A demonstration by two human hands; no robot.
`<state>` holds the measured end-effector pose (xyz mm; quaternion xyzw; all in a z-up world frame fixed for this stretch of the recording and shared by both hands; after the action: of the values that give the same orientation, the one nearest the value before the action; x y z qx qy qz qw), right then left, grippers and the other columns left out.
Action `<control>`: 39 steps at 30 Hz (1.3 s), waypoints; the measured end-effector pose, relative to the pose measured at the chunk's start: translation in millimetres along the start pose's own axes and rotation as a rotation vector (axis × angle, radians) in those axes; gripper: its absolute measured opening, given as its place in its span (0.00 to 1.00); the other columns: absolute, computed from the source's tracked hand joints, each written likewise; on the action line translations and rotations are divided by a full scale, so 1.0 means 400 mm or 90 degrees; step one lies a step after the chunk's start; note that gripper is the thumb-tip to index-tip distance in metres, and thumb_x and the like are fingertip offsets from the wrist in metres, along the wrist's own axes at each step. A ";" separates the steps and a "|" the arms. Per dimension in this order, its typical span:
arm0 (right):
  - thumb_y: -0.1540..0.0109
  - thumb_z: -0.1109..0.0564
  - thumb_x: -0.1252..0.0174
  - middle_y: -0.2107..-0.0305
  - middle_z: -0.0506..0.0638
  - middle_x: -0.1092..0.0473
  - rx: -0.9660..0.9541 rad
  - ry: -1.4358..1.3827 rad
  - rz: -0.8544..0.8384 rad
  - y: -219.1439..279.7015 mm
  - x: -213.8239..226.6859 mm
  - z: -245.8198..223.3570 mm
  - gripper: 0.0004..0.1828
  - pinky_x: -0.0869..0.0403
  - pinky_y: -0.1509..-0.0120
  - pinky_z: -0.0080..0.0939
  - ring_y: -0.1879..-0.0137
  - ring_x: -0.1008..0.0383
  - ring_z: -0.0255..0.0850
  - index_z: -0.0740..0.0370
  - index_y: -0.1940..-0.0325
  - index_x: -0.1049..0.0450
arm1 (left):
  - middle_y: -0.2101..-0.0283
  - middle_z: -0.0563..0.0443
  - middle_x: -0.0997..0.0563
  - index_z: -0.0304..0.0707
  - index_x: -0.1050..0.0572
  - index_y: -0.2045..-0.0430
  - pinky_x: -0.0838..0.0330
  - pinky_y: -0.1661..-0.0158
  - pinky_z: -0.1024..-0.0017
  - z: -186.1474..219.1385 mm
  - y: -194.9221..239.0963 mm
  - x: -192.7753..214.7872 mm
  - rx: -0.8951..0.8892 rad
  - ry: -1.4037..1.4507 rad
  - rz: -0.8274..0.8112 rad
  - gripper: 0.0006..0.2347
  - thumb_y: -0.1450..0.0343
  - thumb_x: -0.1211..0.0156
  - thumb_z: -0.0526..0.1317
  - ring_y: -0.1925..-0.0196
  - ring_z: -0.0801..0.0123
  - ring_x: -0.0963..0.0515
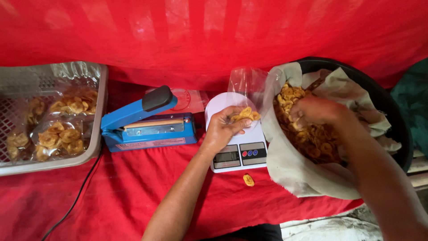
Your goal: The person scoops dried banana chips from a cloth-lined bowl into a clear plastic bag, weighs the bag on a digital scale, and seals it using a blue heat sealer. The sealed bag is then placed into a plastic basket. This process is repeated multiple times.
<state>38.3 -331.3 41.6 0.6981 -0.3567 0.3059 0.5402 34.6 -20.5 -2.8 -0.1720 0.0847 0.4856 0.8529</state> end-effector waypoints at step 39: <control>0.36 0.58 0.34 0.67 0.52 0.21 0.103 -0.168 0.498 0.378 0.297 -0.488 0.09 0.29 0.71 0.42 0.71 0.25 0.42 0.62 0.53 0.21 | 0.52 0.47 0.15 0.30 0.23 0.51 0.19 0.59 0.75 0.012 0.009 -0.017 0.017 0.038 -0.042 0.14 0.29 0.35 0.37 0.53 0.74 0.16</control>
<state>-28.7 -185.8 263.9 0.5834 -0.6359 0.4230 0.2765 27.8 -22.4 2.9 -0.1782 0.1110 0.4509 0.8675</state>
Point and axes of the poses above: each hand's wrist, its own y-axis away from the middle knuckle, its own x-axis out of the back of the hand, z = x × y, the point moved 3 cm from there along -y, towards the middle knuckle
